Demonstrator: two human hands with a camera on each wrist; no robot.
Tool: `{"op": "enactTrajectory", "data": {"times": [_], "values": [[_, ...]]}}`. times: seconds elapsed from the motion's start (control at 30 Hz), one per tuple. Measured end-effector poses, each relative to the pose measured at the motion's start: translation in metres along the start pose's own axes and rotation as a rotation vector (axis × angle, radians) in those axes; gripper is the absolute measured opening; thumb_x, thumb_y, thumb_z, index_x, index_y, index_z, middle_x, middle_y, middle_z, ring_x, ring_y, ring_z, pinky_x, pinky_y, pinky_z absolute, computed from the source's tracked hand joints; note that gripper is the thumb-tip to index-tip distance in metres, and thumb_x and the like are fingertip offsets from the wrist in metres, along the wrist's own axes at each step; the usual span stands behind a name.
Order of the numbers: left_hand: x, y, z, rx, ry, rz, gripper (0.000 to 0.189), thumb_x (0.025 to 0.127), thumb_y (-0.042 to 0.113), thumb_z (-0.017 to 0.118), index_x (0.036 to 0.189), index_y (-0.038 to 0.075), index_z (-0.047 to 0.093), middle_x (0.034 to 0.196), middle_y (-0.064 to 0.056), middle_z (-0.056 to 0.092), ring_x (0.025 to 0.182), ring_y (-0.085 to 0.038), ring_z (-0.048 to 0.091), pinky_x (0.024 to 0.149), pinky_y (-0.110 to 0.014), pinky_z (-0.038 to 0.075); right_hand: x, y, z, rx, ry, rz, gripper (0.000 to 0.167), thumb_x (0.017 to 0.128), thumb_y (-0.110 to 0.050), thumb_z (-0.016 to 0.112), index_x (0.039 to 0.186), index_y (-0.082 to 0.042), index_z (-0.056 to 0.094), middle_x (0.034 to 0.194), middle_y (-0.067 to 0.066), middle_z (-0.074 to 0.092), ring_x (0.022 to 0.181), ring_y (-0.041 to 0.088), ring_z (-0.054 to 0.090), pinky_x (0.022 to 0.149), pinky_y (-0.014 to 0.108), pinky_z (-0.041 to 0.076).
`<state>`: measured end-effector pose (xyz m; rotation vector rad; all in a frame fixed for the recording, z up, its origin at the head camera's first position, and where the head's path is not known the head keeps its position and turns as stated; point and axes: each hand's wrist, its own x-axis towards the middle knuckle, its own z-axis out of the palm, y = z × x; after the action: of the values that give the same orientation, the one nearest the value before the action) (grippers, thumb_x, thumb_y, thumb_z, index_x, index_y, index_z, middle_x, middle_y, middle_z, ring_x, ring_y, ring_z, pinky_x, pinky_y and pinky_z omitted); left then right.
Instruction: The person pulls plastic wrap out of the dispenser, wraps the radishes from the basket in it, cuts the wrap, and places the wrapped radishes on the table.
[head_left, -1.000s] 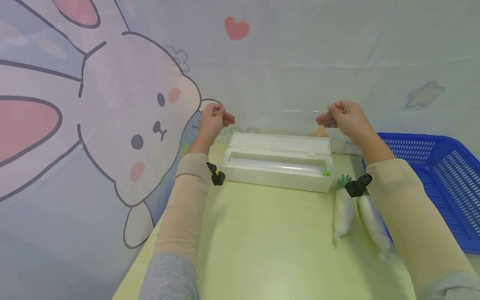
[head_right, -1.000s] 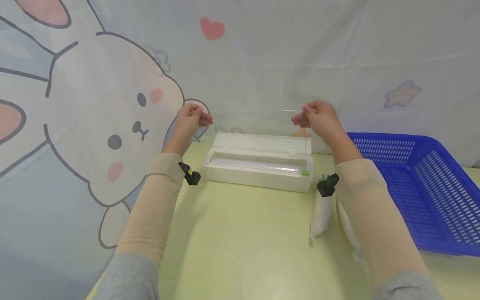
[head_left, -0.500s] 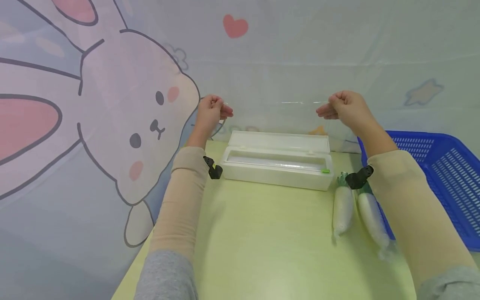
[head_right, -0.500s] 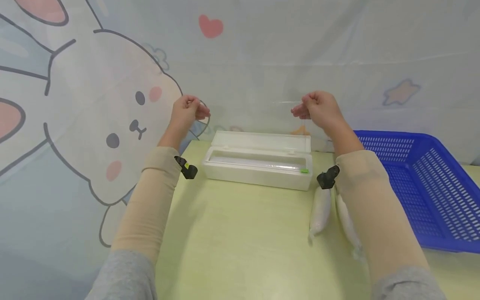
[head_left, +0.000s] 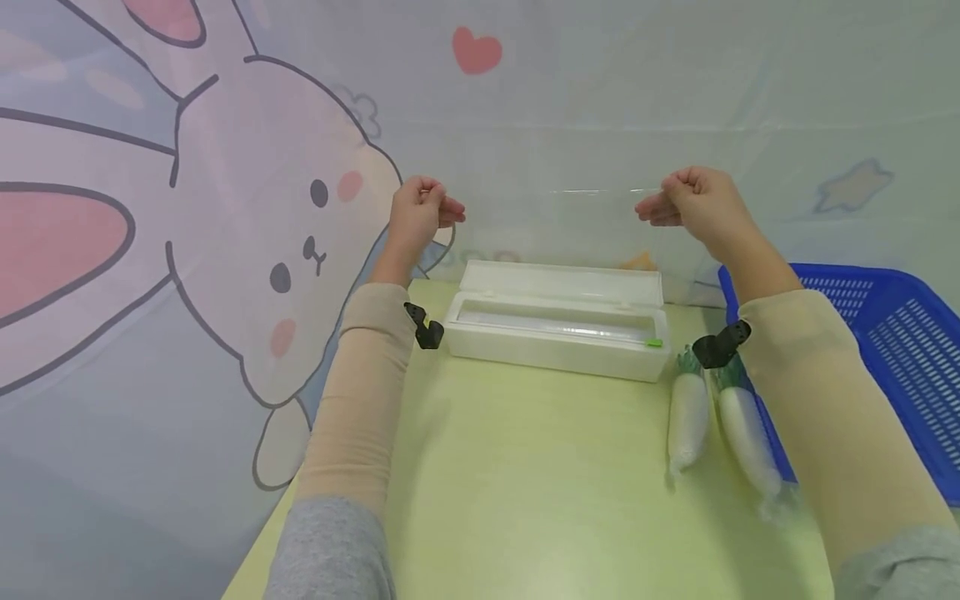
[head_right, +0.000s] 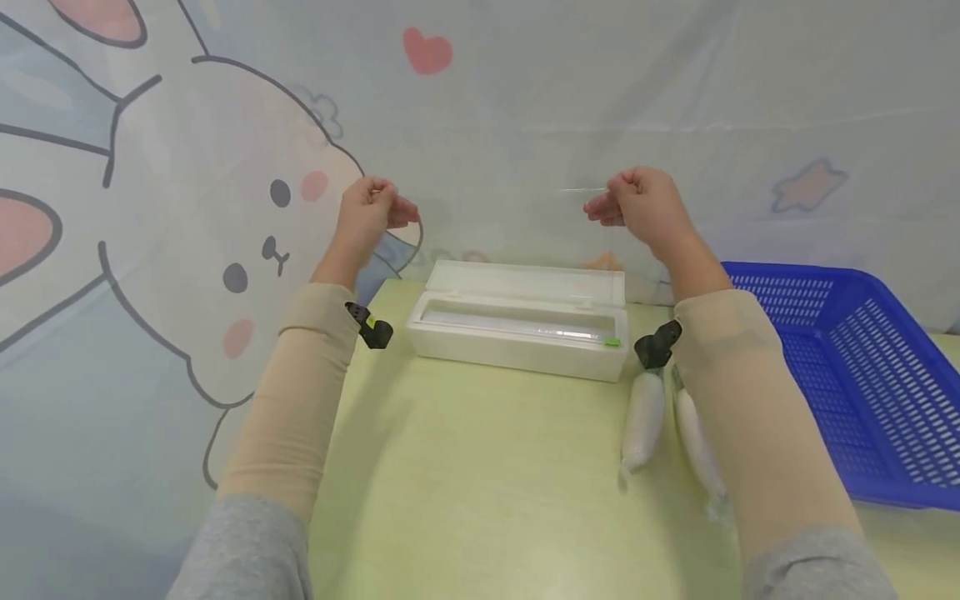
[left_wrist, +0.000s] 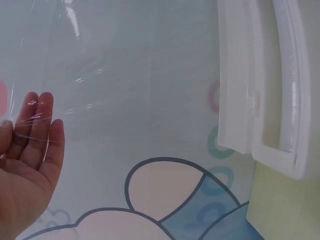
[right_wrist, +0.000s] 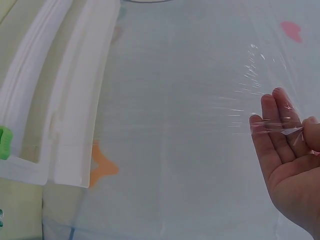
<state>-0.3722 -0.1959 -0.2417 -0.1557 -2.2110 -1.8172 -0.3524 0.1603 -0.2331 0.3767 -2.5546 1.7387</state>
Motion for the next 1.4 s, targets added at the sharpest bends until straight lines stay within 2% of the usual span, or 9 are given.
{"op": "enactTrajectory", "data": {"times": [0.2,0.43,0.67,0.83,0.97,1.13,1.27,1.4], "values": [[0.001,0.005,0.0,-0.03,-0.003,0.009,0.019,0.104,0.015,0.043,0.107,-0.002,0.049,0.076,0.001,0.066,0.071,-0.01,0.067,0.075,-0.027,0.051,0.001,-0.006,-0.005,0.017,0.002,-0.008,0.025,0.104,-0.03,0.039,0.106,-0.008,0.051,0.086,-0.015,0.071,0.084,0.001,0.067,0.078,0.015,0.051],[0.004,0.014,0.001,-0.023,-0.009,0.014,0.012,0.104,0.016,0.042,0.096,0.01,0.049,0.076,0.002,0.066,0.071,-0.01,0.067,0.08,-0.029,0.051,0.002,-0.014,-0.01,0.02,0.006,0.0,0.024,0.104,-0.029,0.039,0.106,-0.009,0.051,0.086,-0.015,0.071,0.083,0.0,0.067,0.078,0.015,0.051],[0.004,0.024,0.001,-0.011,-0.014,0.018,0.012,0.104,0.015,0.042,0.094,0.011,0.048,0.076,0.003,0.066,0.071,-0.009,0.067,0.081,-0.03,0.052,-0.001,-0.021,-0.012,0.031,0.017,0.007,0.023,0.104,-0.028,0.038,0.106,-0.009,0.051,0.085,-0.015,0.07,0.083,0.0,0.066,0.078,0.015,0.051],[0.002,0.032,-0.002,0.022,-0.001,0.021,0.01,0.103,0.016,0.043,0.097,0.01,0.049,0.08,0.001,0.068,0.083,-0.014,0.067,0.084,-0.03,0.051,-0.004,-0.028,-0.014,0.042,0.015,-0.011,0.023,0.103,-0.029,0.039,0.105,-0.009,0.051,0.085,-0.015,0.071,0.083,0.001,0.066,0.076,0.014,0.051],[-0.001,0.037,-0.01,0.044,-0.021,0.04,0.01,0.103,0.017,0.044,0.097,0.011,0.049,0.084,0.0,0.069,0.094,-0.02,0.063,0.083,-0.029,0.048,-0.008,-0.033,-0.014,0.028,0.014,-0.026,0.024,0.103,-0.029,0.039,0.106,-0.009,0.052,0.088,-0.017,0.07,0.087,0.002,0.064,0.076,0.013,0.05],[-0.011,0.036,-0.025,0.037,-0.072,0.076,0.012,0.102,0.015,0.045,0.093,0.01,0.05,0.083,0.003,0.068,0.084,-0.015,0.063,0.081,-0.027,0.048,-0.021,-0.038,-0.009,0.0,-0.003,-0.072,0.026,0.103,-0.029,0.039,0.104,-0.008,0.052,0.09,-0.017,0.07,0.086,0.007,0.062,0.075,0.014,0.049],[-0.025,0.033,-0.039,-0.007,-0.114,0.094,0.011,0.101,0.01,0.047,0.092,0.007,0.052,0.082,0.0,0.065,0.074,-0.014,0.064,0.08,-0.026,0.051,-0.038,-0.039,-0.004,-0.006,-0.031,-0.133,0.029,0.103,-0.03,0.038,0.102,-0.004,0.052,0.092,-0.013,0.071,0.086,0.009,0.063,0.075,0.015,0.05],[-0.043,0.03,-0.054,-0.03,-0.204,0.09,0.011,0.101,0.007,0.047,0.091,0.003,0.052,0.08,-0.005,0.057,0.072,-0.016,0.063,0.079,-0.025,0.053,-0.057,-0.036,-0.001,0.019,-0.068,-0.17,0.032,0.102,-0.03,0.04,0.101,-0.001,0.052,0.094,-0.008,0.072,0.087,0.011,0.064,0.076,0.015,0.051]]}}
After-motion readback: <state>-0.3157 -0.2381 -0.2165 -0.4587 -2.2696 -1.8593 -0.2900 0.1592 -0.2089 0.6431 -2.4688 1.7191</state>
